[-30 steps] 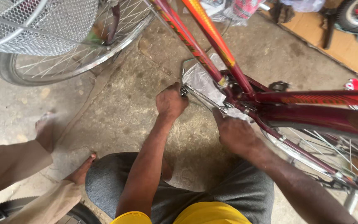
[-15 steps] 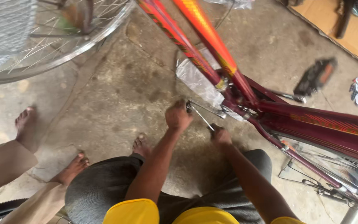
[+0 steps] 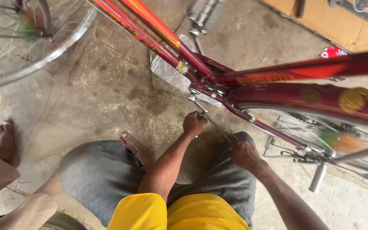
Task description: The person works on a small bicycle, first adjusting the front wheel hub and then using a wrench to tighten the crankset bolts on a larger bicycle. The person handles the wheel and wrench while sitting on the floor.
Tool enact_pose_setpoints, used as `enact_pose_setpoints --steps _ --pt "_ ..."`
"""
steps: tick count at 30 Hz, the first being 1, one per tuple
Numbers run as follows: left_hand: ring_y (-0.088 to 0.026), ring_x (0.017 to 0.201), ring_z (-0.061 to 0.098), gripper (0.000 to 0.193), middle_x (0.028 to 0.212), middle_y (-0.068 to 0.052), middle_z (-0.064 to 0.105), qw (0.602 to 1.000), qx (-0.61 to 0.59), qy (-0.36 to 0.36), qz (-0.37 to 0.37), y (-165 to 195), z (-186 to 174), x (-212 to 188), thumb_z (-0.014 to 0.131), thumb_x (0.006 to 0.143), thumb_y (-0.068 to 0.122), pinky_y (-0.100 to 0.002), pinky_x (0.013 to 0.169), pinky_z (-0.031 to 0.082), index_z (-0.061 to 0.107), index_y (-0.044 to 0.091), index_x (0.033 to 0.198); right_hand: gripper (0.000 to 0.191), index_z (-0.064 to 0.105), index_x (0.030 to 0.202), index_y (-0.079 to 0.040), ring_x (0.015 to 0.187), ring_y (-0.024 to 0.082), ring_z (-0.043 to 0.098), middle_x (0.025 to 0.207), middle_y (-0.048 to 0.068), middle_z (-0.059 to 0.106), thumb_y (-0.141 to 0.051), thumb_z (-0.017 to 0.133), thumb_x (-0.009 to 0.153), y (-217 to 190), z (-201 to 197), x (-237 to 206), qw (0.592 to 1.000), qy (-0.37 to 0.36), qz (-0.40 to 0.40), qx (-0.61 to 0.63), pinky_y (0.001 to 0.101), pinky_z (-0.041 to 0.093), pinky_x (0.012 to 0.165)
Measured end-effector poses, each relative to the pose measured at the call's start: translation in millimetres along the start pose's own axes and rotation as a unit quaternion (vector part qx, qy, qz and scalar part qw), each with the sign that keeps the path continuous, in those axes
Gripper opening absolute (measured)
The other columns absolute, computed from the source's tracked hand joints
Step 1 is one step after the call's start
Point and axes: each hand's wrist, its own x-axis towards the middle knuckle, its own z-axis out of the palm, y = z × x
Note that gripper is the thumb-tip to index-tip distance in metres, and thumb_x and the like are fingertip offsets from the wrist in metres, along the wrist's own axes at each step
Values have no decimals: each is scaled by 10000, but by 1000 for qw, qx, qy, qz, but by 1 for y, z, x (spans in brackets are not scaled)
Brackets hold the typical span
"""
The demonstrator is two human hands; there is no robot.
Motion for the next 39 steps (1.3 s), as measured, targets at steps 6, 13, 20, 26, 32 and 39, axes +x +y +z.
enact_pose_setpoints --steps 6,13,20,26,32,39 --pt "-195 517 639 231 642 -105 671 971 -206 -103 -59 32 19 -31 748 799 233 -385 489 506 669 17 780 342 545 1296 -14 579 261 721 764 155 713 -35 468 963 -11 -52 -34 998 -55 4 -12 384 593 464" --pt "-138 456 553 127 583 -49 609 902 -380 -196 -61 71 35 -53 717 800 116 -343 416 434 650 38 726 296 655 960 13 665 259 718 916 153 704 -262 564 1018 -40 -147 -120 920 -23 -194 -339 368 594 556" --pt "-130 482 642 192 579 -35 650 976 -181 -116 -16 107 14 -73 736 785 241 -324 471 504 681 66 730 84 715 888 -94 690 224 736 774 81 706 -146 651 869 -148 -241 -132 878 65 -147 -451 366 582 509" --pt "-174 523 618 252 673 -77 670 953 -253 -167 -12 143 -39 -79 711 763 245 -397 504 521 685 20 874 175 689 1074 -71 762 176 676 1078 50 724 -124 596 936 -199 -337 -168 781 280 -279 -483 335 486 594" --pt "-333 831 729 357 831 -131 750 973 126 -74 176 156 -160 -37 780 750 251 -470 767 552 708 95 1063 340 639 1258 -8 810 235 680 1005 138 688 -144 673 947 -151 -264 -124 902 314 -297 -3 382 542 656" --pt "-368 964 711 541 1047 -180 742 970 155 11 189 111 -273 7 870 692 285 -470 817 556 720 111 1182 259 652 1187 -44 790 261 764 886 150 731 -49 657 928 -142 -165 -69 957 210 -137 146 397 586 681"
